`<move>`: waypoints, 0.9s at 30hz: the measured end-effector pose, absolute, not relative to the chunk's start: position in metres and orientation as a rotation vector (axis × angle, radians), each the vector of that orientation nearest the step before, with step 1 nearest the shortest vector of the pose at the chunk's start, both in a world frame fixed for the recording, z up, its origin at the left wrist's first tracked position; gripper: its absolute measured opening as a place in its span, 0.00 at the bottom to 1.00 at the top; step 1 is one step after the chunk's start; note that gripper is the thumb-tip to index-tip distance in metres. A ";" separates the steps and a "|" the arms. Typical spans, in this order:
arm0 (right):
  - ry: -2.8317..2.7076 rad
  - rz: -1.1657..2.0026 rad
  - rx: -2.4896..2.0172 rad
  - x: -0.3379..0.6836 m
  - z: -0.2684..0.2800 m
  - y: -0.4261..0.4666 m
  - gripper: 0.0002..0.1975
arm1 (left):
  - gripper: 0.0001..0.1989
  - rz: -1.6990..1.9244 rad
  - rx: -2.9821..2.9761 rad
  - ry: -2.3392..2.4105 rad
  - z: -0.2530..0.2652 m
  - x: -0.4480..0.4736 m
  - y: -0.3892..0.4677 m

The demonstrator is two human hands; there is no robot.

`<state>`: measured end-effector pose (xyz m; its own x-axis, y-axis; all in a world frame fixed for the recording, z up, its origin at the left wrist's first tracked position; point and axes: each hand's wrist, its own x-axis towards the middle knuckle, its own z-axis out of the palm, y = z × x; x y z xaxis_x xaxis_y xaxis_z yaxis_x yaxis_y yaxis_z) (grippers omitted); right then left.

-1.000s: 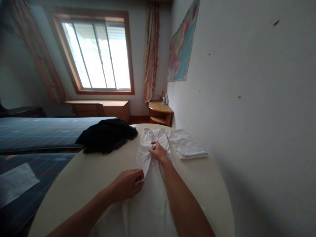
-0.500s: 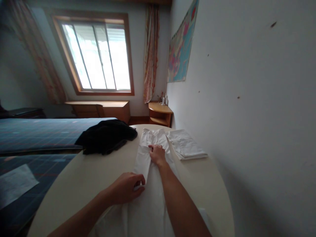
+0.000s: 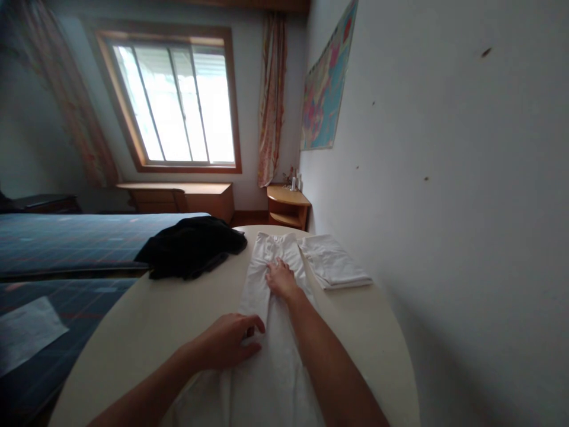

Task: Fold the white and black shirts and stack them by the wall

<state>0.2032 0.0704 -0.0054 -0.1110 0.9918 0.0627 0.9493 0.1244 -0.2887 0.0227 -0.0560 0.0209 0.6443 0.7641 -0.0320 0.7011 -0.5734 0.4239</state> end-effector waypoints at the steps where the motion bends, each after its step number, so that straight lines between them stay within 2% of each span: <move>1: -2.202 0.261 -1.919 0.203 -0.002 0.065 0.26 | 0.16 0.216 2.468 1.162 0.020 0.022 -0.056; 6: -2.224 0.426 -2.158 0.195 0.006 0.029 0.33 | 0.15 0.227 2.493 1.196 0.014 0.022 -0.052; 12: -2.180 0.528 -2.234 0.192 -0.001 0.027 0.35 | 0.15 0.287 2.465 1.275 0.012 0.021 -0.048; 22: -2.127 0.439 -2.168 0.190 -0.007 0.081 0.35 | 0.19 0.515 2.336 1.509 0.008 0.014 -0.037; 27: -2.096 0.327 -2.131 0.194 -0.016 0.098 0.34 | 0.20 0.454 2.282 1.630 0.010 0.007 -0.032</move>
<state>0.1944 0.0976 -0.0160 0.0088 0.9982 -0.0599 0.9690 -0.0233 -0.2458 0.0074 -0.0322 0.0098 0.3062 0.9485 0.0812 0.8539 -0.3114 0.4169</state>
